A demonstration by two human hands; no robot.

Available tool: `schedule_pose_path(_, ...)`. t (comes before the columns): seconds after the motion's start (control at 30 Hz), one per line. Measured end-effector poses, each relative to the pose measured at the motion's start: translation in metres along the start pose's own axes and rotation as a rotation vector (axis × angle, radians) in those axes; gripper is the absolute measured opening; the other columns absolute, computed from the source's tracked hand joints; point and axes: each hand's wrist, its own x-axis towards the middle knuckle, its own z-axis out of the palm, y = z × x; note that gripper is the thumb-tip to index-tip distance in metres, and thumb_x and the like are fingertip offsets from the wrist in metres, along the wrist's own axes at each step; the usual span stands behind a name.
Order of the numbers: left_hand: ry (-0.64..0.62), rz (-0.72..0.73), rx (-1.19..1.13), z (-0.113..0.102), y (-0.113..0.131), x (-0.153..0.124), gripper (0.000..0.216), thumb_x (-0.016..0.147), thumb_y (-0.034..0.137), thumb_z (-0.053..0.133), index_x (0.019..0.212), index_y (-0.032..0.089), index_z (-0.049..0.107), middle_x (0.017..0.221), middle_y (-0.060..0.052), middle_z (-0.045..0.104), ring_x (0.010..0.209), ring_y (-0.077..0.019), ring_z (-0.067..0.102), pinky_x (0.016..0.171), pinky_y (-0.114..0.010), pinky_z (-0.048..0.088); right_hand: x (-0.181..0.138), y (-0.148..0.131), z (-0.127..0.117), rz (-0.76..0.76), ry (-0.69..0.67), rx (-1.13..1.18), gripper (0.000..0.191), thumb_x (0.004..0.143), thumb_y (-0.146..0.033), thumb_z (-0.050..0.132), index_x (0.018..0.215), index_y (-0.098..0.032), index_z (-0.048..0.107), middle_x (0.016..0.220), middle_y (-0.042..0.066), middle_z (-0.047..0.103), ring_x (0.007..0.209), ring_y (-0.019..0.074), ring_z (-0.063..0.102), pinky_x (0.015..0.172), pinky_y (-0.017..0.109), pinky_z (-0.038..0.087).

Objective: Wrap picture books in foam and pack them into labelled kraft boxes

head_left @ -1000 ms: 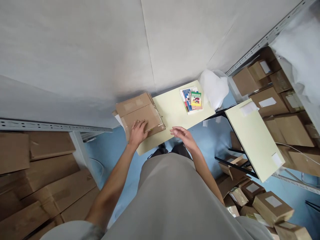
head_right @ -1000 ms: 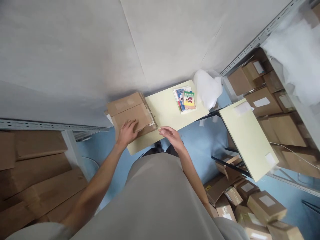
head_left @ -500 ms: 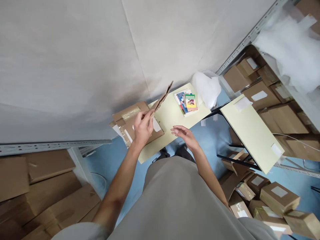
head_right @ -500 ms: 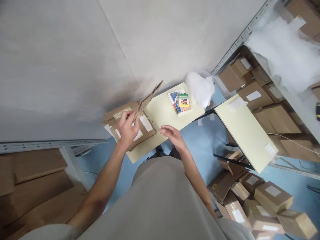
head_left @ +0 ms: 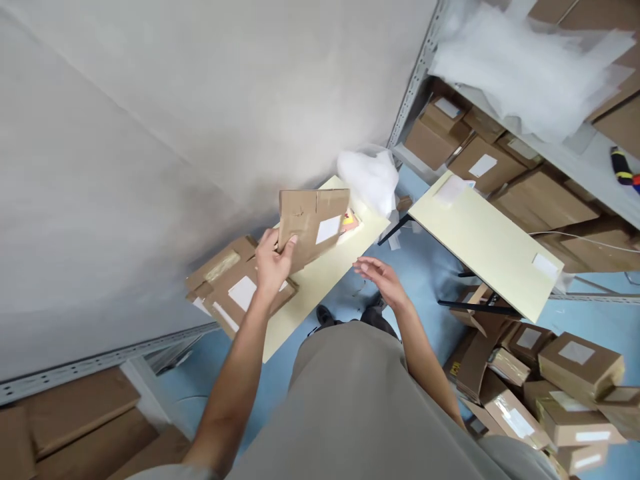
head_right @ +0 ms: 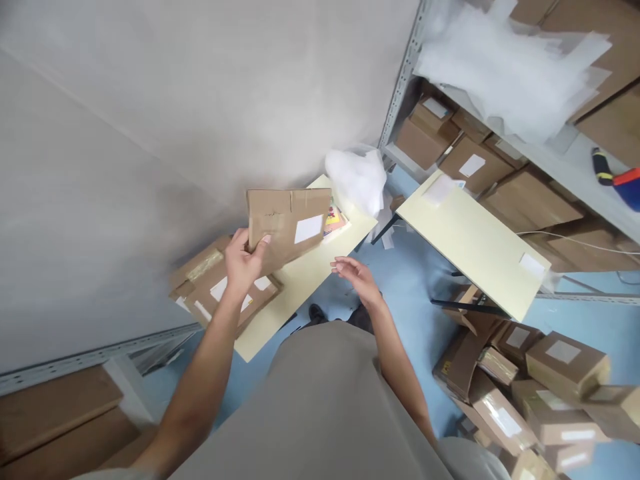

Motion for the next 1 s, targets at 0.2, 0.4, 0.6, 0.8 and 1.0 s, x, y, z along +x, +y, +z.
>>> schedule_pose_path(0.2, -0.059, -0.236, -0.355, 0.106, 0.058, 0.024, 0.051, 0.077, 0.058, 0.091, 0.108, 0.020, 0.080, 0.102, -0.005, 0.081, 0.091, -0.0224, 0.072, 0.085, -0.033, 0.060, 0.006, -0.039, -0.133, -0.133, 0.181, -0.014, 0.058, 0.085, -0.072, 0.088, 0.123, -0.029, 0.082, 0.128, 0.009, 0.085, 0.120, 0.0309, 0.078, 0.114, 0.051, 0.057)
schedule_pose_path(0.4, -0.211, -0.346, -0.506, 0.238, 0.113, 0.019, 0.058, 0.067, 0.058, 0.101, 0.107, 0.020, 0.081, 0.107, -0.007, 0.085, 0.093, -0.0242, 0.078, 0.086, -0.036, 0.065, -0.008, -0.056, -0.277, -0.181, 0.409, -0.035, 0.060, 0.084, -0.072, 0.087, 0.125, -0.028, 0.079, 0.131, 0.011, 0.084, 0.119, 0.0325, 0.077, 0.108, 0.051, 0.059)
schedule_pose_path(0.6, -0.458, -0.397, -0.519, 0.357, 0.173, 0.001, 0.065, 0.065, 0.063, 0.101, 0.110, 0.020, 0.082, 0.106, -0.008, 0.086, 0.093, -0.0279, 0.080, 0.082, -0.038, 0.066, -0.035, -0.060, -0.385, -0.154, 0.669, -0.036, 0.070, 0.084, -0.069, 0.086, 0.137, -0.026, 0.074, 0.148, 0.014, 0.075, 0.090, 0.0231, 0.075, 0.082, 0.041, 0.061)
schedule_pose_path(0.8, -0.688, -0.380, -0.451, 0.444, 0.203, 0.014, 0.065, 0.072, 0.065, 0.099, 0.114, 0.019, 0.081, 0.108, -0.009, 0.085, 0.101, -0.0297, 0.080, 0.087, -0.038, 0.065, -0.048, -0.054, -0.451, -0.120, 0.770, 0.047, 0.066, 0.082, -0.072, 0.087, 0.125, -0.024, 0.078, 0.108, 0.006, 0.082, 0.068, 0.0163, 0.060, 0.068, 0.036, 0.057)
schedule_pose_path(1.0, -0.804, -0.286, -0.440, 0.539, 0.204, 0.044, 0.066, 0.069, 0.065, 0.101, 0.112, 0.019, 0.078, 0.120, -0.013, 0.084, 0.116, -0.0318, 0.077, 0.098, -0.039, 0.064, -0.048, -0.052, -0.496, -0.143, 0.924, 0.017, 0.059, 0.082, -0.074, 0.084, 0.113, -0.024, 0.075, 0.102, 0.006, 0.081, 0.075, 0.0207, 0.067, 0.075, 0.040, 0.059)
